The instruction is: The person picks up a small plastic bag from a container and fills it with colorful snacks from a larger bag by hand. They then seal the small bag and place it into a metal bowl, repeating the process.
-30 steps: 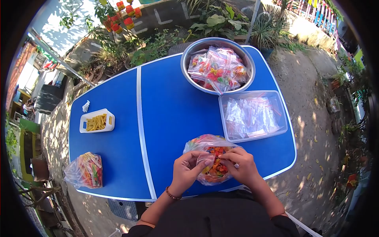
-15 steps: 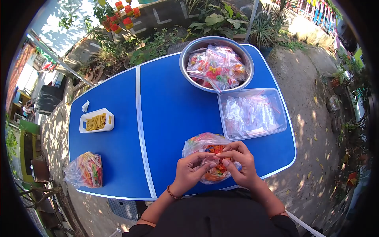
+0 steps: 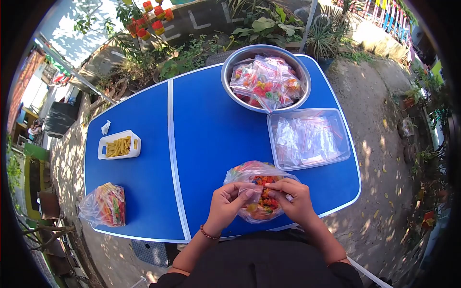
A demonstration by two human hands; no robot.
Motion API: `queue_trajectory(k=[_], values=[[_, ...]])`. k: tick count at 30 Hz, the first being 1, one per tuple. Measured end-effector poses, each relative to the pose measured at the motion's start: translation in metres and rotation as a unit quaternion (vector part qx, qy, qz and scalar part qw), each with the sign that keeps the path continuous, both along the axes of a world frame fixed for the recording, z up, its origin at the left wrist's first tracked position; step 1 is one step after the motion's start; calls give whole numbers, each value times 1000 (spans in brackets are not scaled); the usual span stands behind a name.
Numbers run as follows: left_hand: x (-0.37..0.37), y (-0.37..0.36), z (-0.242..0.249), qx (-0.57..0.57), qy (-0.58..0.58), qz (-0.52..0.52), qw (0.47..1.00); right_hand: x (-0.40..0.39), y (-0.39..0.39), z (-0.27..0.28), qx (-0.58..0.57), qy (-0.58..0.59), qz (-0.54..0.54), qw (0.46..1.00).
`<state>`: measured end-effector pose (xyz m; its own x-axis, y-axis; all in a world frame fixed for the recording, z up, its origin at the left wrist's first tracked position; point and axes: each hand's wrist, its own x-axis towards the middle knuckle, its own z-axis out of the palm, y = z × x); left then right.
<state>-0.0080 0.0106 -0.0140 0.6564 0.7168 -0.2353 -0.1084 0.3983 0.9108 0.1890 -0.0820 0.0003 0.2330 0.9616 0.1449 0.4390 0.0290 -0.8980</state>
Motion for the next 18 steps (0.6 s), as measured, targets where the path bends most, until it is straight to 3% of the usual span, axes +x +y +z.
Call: queue_trajectory(k=[4,7,10,13,16,18], values=[[-2,-7,-3,152,71,-54,984,-9,-6,10,18,218,-59,974],[0,-7,2,249,99,-45,962,0,-5,14,102,-3,45,994],[5,-9,10,239,61,-38,968,1,-2,26,126,-125,73,981],[3,-10,0,184,44,-47,981,-2,-3,31,109,-52,40,992],[7,-7,1,67,-32,27,997,-3,-4,18,18,48,-38,998],[4,-3,0,7,-40,46,998,3,-7,7,-17,-108,57,992]])
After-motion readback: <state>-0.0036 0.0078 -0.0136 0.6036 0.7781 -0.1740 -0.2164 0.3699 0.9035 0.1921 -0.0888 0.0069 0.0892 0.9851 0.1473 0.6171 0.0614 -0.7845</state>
